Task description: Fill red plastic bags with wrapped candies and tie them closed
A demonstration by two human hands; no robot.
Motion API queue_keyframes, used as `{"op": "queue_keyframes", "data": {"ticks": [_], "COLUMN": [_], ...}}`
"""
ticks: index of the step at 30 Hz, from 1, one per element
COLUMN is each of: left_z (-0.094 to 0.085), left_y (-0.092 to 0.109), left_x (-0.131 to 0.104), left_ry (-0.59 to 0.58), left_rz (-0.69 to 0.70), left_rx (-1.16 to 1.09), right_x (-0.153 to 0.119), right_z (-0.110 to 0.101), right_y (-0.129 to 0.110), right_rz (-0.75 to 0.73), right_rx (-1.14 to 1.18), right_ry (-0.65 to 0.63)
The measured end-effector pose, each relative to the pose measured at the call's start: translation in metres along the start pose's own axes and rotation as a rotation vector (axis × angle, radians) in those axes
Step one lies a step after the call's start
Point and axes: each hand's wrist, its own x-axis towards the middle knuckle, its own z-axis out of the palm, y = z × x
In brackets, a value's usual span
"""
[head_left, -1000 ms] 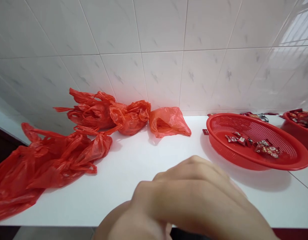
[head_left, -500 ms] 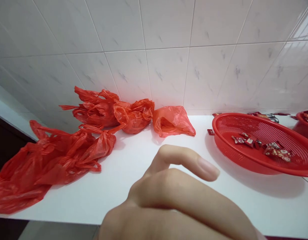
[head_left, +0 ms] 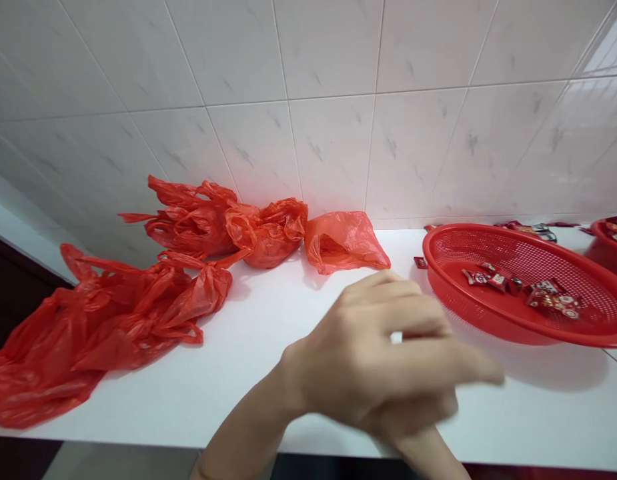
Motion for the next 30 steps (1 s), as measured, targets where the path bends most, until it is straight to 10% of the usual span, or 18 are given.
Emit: {"op": "queue_keyframes", "data": {"ticks": [6, 9, 13, 30], "left_z": [0.042, 0.054, 0.058, 0.063], "left_y": [-0.080, -0.132, -0.179, -0.239], "left_x": [0.024, 0.014, 0.012, 0.036], "left_ry": [-0.375, -0.321, -0.333, -0.368], "left_rz": [-0.334, -0.770, -1.006, -1.127], "left_rx": [-0.056, 0.130, 0.268, 0.283], "right_x": [0.000, 0.001, 0.001, 0.005], "right_z": [-0.001, -0.001, 0.000, 0.007], "right_y": [-0.002, -0.001, -0.002, 0.008], "right_rz": [0.034, 0.052, 0.069, 0.009], "right_rx": [0.099, 0.117, 0.131, 0.122], "right_ry": [-0.084, -0.103, -0.106, -0.059]}}
